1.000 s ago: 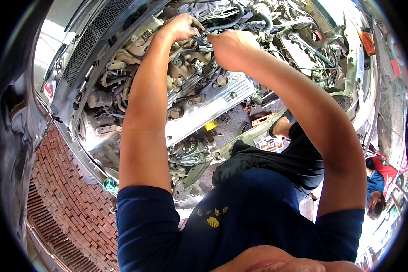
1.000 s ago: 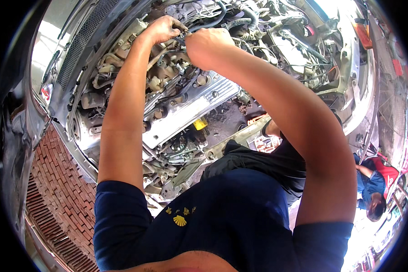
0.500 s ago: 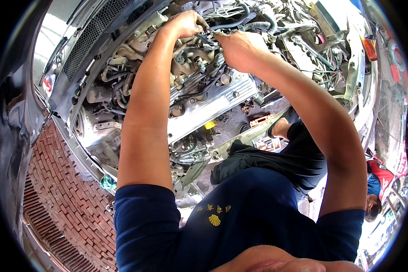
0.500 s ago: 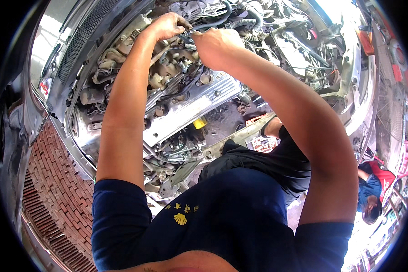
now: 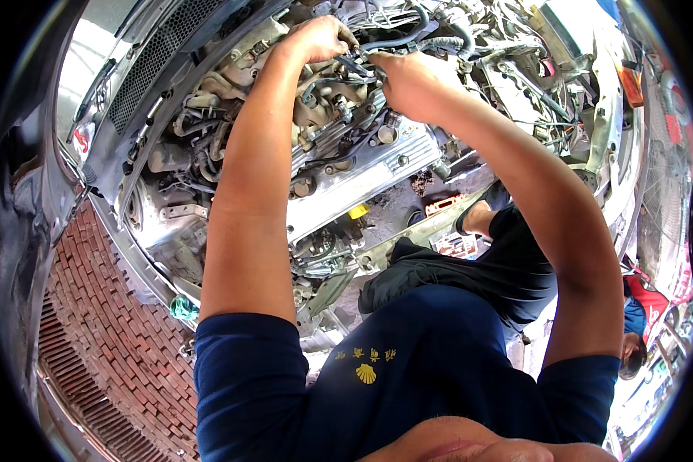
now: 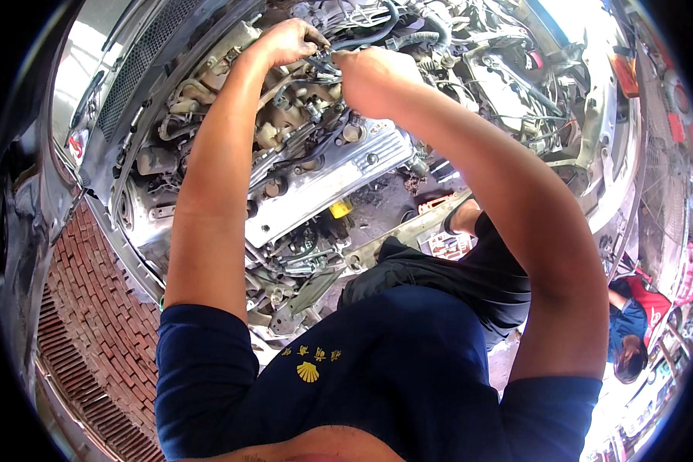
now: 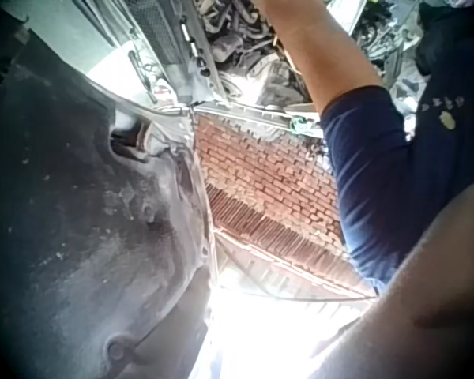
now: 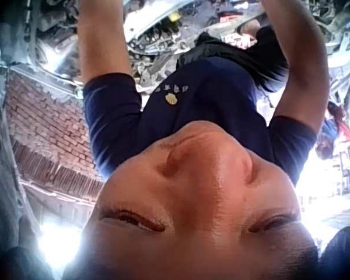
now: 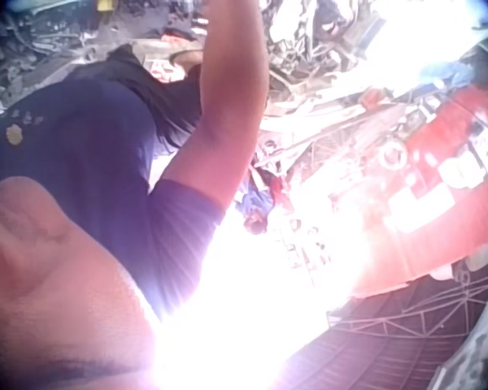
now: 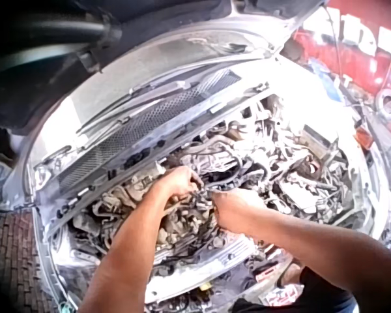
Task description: The person uses a wrench to tighten bolts on the car engine while working under the hood. They adjust their grip and position multiple times to reach different parts of the engine.
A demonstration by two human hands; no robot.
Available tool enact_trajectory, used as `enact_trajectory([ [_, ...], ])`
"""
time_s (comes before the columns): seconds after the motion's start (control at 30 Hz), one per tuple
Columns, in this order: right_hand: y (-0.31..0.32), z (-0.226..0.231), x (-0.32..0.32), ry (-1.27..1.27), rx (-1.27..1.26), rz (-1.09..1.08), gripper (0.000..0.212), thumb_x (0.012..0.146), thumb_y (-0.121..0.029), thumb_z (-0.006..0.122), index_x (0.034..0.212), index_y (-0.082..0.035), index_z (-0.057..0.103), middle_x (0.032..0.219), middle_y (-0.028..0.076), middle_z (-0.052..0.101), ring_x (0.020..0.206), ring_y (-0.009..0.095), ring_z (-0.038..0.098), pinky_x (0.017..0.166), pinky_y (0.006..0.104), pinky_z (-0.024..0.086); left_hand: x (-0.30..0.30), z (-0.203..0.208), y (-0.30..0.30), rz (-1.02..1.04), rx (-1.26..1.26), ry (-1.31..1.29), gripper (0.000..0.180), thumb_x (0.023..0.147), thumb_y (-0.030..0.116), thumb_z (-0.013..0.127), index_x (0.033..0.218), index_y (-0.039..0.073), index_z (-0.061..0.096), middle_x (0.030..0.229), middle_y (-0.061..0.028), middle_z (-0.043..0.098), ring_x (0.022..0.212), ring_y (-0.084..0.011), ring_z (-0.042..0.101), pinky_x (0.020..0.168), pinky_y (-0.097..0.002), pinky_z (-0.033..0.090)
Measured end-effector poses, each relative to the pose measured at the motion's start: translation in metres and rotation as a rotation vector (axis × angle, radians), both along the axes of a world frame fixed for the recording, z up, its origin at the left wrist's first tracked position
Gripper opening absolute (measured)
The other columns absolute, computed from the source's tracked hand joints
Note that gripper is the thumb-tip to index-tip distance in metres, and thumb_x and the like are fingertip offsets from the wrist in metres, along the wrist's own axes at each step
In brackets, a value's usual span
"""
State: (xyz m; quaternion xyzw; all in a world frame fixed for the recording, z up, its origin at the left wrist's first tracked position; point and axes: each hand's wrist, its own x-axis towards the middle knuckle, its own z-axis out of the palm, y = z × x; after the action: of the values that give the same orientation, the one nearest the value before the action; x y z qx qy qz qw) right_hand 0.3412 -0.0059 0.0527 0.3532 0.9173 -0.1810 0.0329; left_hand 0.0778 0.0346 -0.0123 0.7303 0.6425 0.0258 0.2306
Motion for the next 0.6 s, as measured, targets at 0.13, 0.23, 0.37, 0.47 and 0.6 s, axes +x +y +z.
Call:
enact_trajectory([
  [0.13,0.007,-0.011,0.006,0.028,-0.021,-0.043,0.054,0.092,-0.013,0.058,0.146,-0.017,0.061,0.101,0.019,0.078,0.092,0.036,0.077,0.075,0.0480,0.061,0.005,-0.001,0.001,0.025,-0.015,0.062,0.033,0.087,0.016,0.068,0.117,0.011,0.080,0.106,-0.0163,0.079,0.099,-0.0282,0.075,0.094,-0.0386,0.057],
  [0.23,0.007,-0.020,0.001,0.070,0.036,0.000,0.057,0.091,-0.011,0.058,0.147,-0.018,0.060,0.099,0.018,0.078,0.090,0.036,0.077,0.075,0.0477,0.061,0.001,-0.001,0.002,0.020,-0.017,0.104,0.030,0.091,0.026,0.071,0.119,0.023,0.081,0.112,-0.0087,0.080,0.103,-0.0254,0.076,0.096,-0.0391,0.058],
  [0.37,0.006,-0.013,0.000,-0.033,0.011,0.015,0.058,0.090,-0.009,0.059,0.147,-0.018,0.060,0.097,0.018,0.078,0.091,0.035,0.078,0.074,0.0475,0.061,0.002,0.000,0.000,0.010,-0.001,0.033,0.031,0.088,0.016,0.069,0.116,0.010,0.080,0.106,-0.0155,0.080,0.099,-0.0280,0.075,0.094,-0.0381,0.057],
  [0.47,0.010,-0.028,-0.001,0.012,0.061,0.037,0.057,0.090,-0.008,0.059,0.146,-0.017,0.061,0.095,0.017,0.078,0.091,0.034,0.078,0.073,0.0474,0.061,0.004,0.000,0.002,0.008,-0.007,0.003,0.031,0.088,0.017,0.069,0.116,0.010,0.080,0.107,-0.0159,0.079,0.100,-0.0281,0.075,0.095,-0.0387,0.057],
  [0.6,-0.002,-0.004,-0.004,-0.027,0.038,0.036,0.049,0.091,-0.009,0.060,0.140,-0.014,0.064,0.095,0.016,0.078,0.092,0.035,0.078,0.075,0.0469,0.061,-0.002,0.000,-0.002,0.000,-0.016,0.022,0.030,0.089,0.017,0.070,0.117,0.011,0.081,0.107,-0.0170,0.079,0.100,-0.0297,0.075,0.096,-0.0391,0.056],
])
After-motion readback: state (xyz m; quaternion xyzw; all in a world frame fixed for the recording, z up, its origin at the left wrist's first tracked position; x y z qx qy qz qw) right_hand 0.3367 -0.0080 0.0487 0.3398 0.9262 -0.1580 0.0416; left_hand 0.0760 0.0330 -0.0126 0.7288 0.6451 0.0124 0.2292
